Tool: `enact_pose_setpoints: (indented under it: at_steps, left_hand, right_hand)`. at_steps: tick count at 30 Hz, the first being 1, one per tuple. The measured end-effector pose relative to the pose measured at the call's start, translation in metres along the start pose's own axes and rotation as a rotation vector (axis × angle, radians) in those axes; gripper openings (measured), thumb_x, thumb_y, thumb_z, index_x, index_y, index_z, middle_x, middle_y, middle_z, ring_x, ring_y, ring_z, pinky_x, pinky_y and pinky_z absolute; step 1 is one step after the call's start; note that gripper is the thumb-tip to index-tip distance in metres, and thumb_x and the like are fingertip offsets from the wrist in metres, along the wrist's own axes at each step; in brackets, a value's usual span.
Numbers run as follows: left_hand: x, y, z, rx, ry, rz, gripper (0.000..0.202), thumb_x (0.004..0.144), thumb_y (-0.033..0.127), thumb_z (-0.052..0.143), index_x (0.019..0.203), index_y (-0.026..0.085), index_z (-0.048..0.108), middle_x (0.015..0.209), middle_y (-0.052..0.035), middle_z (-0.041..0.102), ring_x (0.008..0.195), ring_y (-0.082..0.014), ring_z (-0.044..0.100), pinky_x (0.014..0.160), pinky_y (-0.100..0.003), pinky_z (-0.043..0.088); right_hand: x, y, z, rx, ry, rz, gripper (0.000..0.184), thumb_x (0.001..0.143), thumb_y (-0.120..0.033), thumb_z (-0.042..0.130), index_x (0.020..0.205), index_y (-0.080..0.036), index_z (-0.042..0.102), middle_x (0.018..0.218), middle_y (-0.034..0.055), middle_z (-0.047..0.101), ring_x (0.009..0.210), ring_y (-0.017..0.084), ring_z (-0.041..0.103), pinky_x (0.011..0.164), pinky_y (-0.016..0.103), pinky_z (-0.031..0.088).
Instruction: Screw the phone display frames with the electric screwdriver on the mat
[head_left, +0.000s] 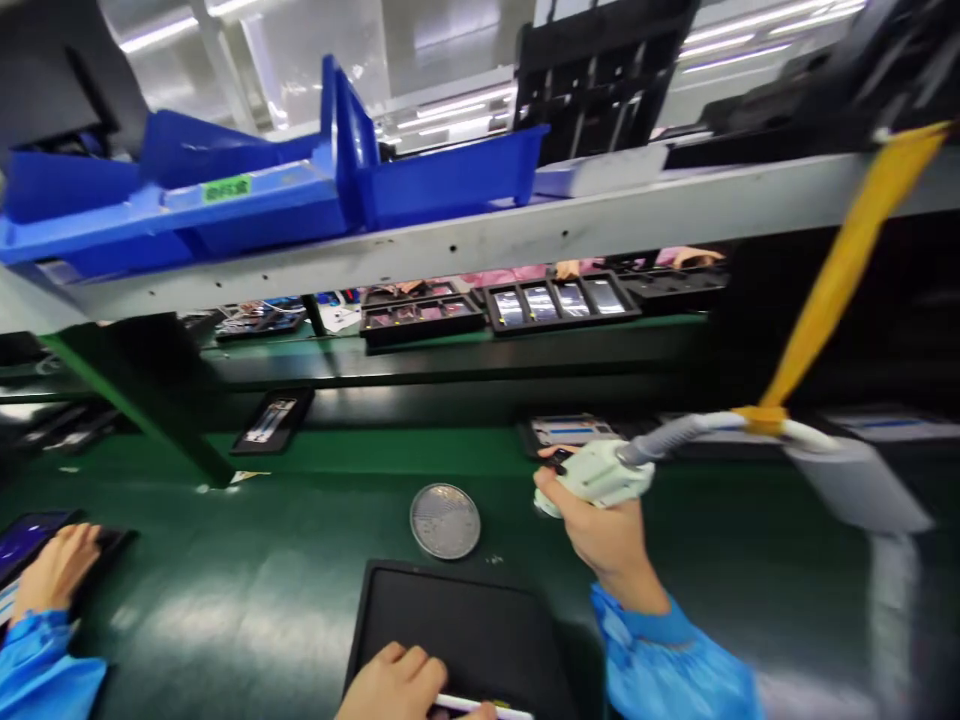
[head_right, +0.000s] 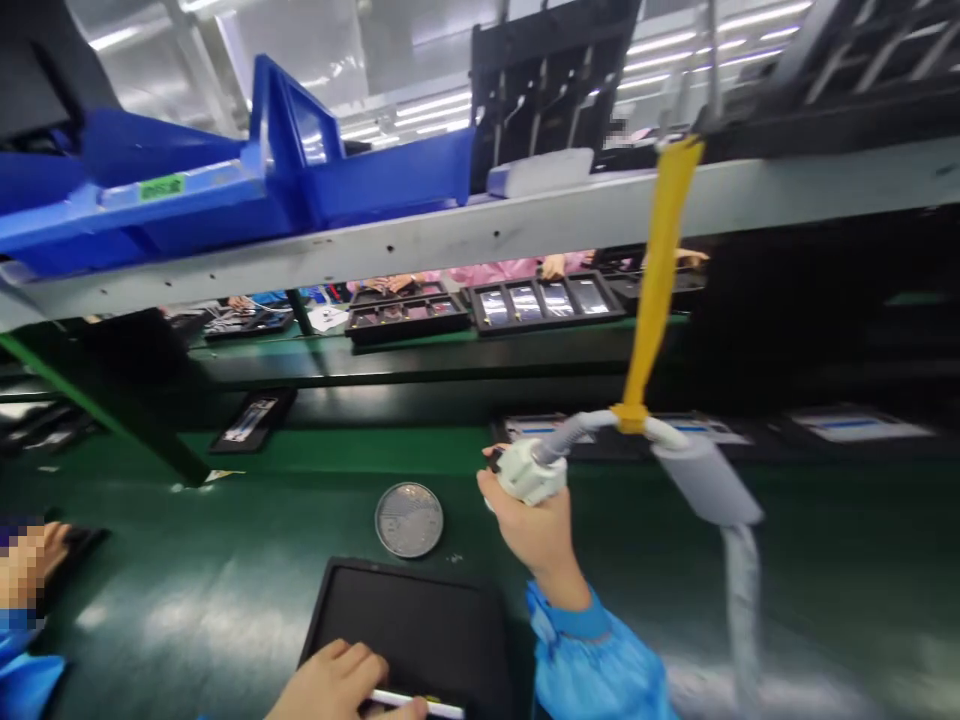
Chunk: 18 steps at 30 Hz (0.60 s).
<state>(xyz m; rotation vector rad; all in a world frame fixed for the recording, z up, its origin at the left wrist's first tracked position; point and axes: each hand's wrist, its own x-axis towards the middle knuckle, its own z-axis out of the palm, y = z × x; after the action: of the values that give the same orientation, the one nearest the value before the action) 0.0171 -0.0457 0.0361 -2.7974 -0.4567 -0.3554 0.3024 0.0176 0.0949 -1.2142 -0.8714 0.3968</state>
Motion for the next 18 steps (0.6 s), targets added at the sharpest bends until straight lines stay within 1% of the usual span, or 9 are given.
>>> enact_pose_setpoints:
  at_steps: [2,3,4,5,9,11,14,16,18]
  left_hand:
    - [0.000,0.002,0.010,-0.010,0.145,-0.039,0.029,0.095,0.025,0.055,0.122,0.036,0.059,0.069,0.0023,0.052,0.057,-0.0126,0.047,0.052,-0.026,0.034]
    - [0.000,0.003,0.012,-0.021,0.184,-0.049,0.033,0.094,0.024,0.054,0.123,0.038,0.058,0.069,0.0018,0.052,0.058,-0.0137,0.046,0.052,-0.028,0.032]
    - [-0.001,0.003,0.011,-0.043,0.182,-0.049,0.036,0.093,0.023,0.054,0.126,0.039,0.057,0.073,0.0008,0.053,0.060,-0.0148,0.048,0.054,-0.029,0.033]
    - [-0.001,0.002,0.008,-0.071,0.141,-0.045,0.040,0.092,0.023,0.055,0.129,0.038,0.055,0.077,-0.0004,0.055,0.063,-0.0159,0.049,0.056,-0.030,0.035]
    - [0.001,-0.001,-0.015,-0.177,-0.134,-0.034,0.057,0.085,0.018,0.058,0.139,0.033,0.047,0.093,-0.0044,0.058,0.074,-0.0201,0.055,0.065,-0.034,0.041]
    - [0.004,-0.003,-0.022,-0.198,-0.212,-0.028,0.059,0.085,0.014,0.056,0.141,0.032,0.045,0.095,-0.0052,0.058,0.076,-0.0213,0.056,0.067,-0.035,0.043]
    - [0.007,-0.005,-0.024,-0.212,-0.232,-0.022,0.055,0.089,0.013,0.052,0.140,0.030,0.046,0.094,-0.0061,0.058,0.076,-0.0220,0.056,0.067,-0.036,0.044]
    - [0.007,-0.008,-0.022,-0.239,-0.187,-0.020,0.051,0.091,0.013,0.050,0.139,0.027,0.047,0.095,-0.0071,0.058,0.076,-0.0219,0.055,0.066,-0.035,0.044]
    - [0.005,-0.011,-0.020,-0.291,-0.106,-0.019,0.046,0.092,0.012,0.048,0.136,0.023,0.050,0.098,-0.0088,0.059,0.077,-0.0210,0.055,0.065,-0.034,0.044]
  right_hand:
    - [0.000,-0.002,0.000,-0.009,0.000,-0.011,0.024,0.067,-0.030,0.074,0.087,-0.019,0.066,0.074,0.0007,0.067,0.058,0.015,0.061,0.053,0.028,0.051]
    - [-0.001,-0.003,0.000,-0.010,-0.003,-0.015,0.022,0.067,-0.028,0.073,0.086,-0.020,0.066,0.072,0.0001,0.066,0.057,0.014,0.060,0.053,0.028,0.051]
    - [-0.001,-0.004,0.000,-0.010,-0.006,-0.017,0.021,0.067,-0.027,0.073,0.086,-0.020,0.066,0.071,-0.0005,0.066,0.055,0.013,0.059,0.052,0.028,0.050]
    - [-0.001,-0.005,0.000,-0.008,-0.007,-0.017,0.021,0.067,-0.026,0.072,0.085,-0.020,0.066,0.070,-0.0009,0.065,0.055,0.013,0.058,0.052,0.027,0.050]
    - [-0.001,-0.004,-0.001,0.012,-0.001,-0.006,0.020,0.066,-0.024,0.072,0.086,-0.020,0.066,0.074,-0.0004,0.066,0.062,0.015,0.062,0.057,0.028,0.052]
    - [0.000,0.000,-0.002,0.022,0.000,0.003,0.020,0.067,-0.023,0.072,0.086,-0.020,0.066,0.077,0.0001,0.067,0.067,0.015,0.063,0.061,0.029,0.053]
    - [0.000,0.006,-0.004,0.038,-0.006,0.010,0.019,0.068,-0.022,0.072,0.086,-0.021,0.066,0.079,-0.0003,0.067,0.070,0.015,0.063,0.065,0.030,0.054]
    - [0.000,0.008,-0.004,0.049,-0.010,0.011,0.019,0.068,-0.022,0.072,0.087,-0.021,0.067,0.077,-0.0010,0.066,0.068,0.014,0.062,0.064,0.029,0.053]
    - [0.000,0.007,-0.005,0.057,-0.014,0.012,0.019,0.069,-0.021,0.071,0.087,-0.021,0.068,0.074,-0.0017,0.065,0.063,0.013,0.060,0.060,0.028,0.052]
